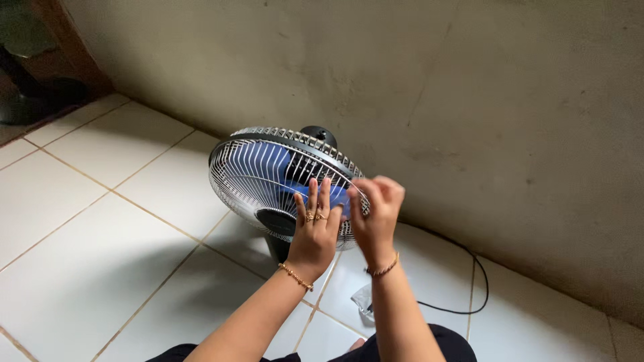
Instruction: The person disassembles a small electric fan by removing the front grille, fan blades, and rear grille. They then wipe the motor housing and the rear grille with a white cloth. The video ends with the fan still disassembled.
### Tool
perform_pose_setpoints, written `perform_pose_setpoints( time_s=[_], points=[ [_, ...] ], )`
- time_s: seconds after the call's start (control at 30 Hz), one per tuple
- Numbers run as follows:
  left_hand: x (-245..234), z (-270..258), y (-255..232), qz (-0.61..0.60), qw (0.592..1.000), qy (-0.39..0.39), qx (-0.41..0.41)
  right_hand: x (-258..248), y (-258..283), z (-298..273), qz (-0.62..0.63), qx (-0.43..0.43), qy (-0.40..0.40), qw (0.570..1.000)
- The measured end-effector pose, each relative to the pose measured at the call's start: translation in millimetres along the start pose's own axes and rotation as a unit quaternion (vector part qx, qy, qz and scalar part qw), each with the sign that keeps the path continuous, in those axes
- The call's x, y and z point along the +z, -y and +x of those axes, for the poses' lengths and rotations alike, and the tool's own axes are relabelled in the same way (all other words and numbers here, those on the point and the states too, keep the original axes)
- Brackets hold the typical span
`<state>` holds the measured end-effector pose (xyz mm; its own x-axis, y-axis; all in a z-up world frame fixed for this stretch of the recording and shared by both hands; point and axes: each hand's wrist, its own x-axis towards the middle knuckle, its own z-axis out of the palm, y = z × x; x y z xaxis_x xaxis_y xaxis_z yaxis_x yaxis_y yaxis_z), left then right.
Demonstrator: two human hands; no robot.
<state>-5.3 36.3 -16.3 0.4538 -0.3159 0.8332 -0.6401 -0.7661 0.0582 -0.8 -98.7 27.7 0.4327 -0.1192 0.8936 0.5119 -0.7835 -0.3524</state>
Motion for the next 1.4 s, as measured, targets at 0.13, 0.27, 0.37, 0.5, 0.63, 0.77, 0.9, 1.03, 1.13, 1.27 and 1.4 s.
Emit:
perform_pose_setpoints(
  time_s=[0.13, 0.27, 0.37, 0.5, 0.63, 0.77, 0.9, 1.03, 1.13, 1.27, 1.4],
  points=[
    [-2, -5, 5, 0.007, 1.0, -0.012, 0.011, 5, 8, -12, 0.021, 0.023, 0.037, 0.999],
    [-7, -13, 8, -0.009, 0.999, -0.033, 0.024, 5, 11, -13, 0.004, 0.044, 0.062, 0.997],
    [-13, -22, 17, -0.05, 0.996, -0.064, 0.044, 9, 15, -15, -0.006, 0.068, 0.06, 0.996],
    [-26, -34, 31, -0.108, 0.987, -0.107, 0.058, 18, 17, -25, 0.075, 0.207, 0.046, 0.974],
    [-43, -39, 56, -0.041, 0.989, -0.145, 0.001, 26, 16, -32, 0.16, 0.241, 0.017, 0.957],
    [-57, -41, 91, -0.028, 0.977, -0.155, -0.144, 29, 19, -24, 0.153, 0.248, 0.014, 0.957],
    [-55, -43, 130, -0.083, 0.958, -0.115, -0.249, 27, 37, -9, 0.036, 0.257, 0.068, 0.963],
    [-48, -51, 149, -0.141, 0.948, -0.012, -0.285, 37, 70, 10, -0.013, 0.059, 0.049, 0.997],
    [-44, -58, 153, -0.157, 0.945, -0.032, -0.286, 54, 94, 32, -0.066, 0.011, 0.077, 0.995],
    [-37, -61, 160, -0.16, 0.931, -0.034, -0.327, 68, 106, 54, -0.134, 0.056, 0.154, 0.977],
    [-31, -55, 189, -0.176, 0.912, -0.025, -0.371, 68, 101, 60, -0.148, 0.088, 0.124, 0.977]
  ],
)
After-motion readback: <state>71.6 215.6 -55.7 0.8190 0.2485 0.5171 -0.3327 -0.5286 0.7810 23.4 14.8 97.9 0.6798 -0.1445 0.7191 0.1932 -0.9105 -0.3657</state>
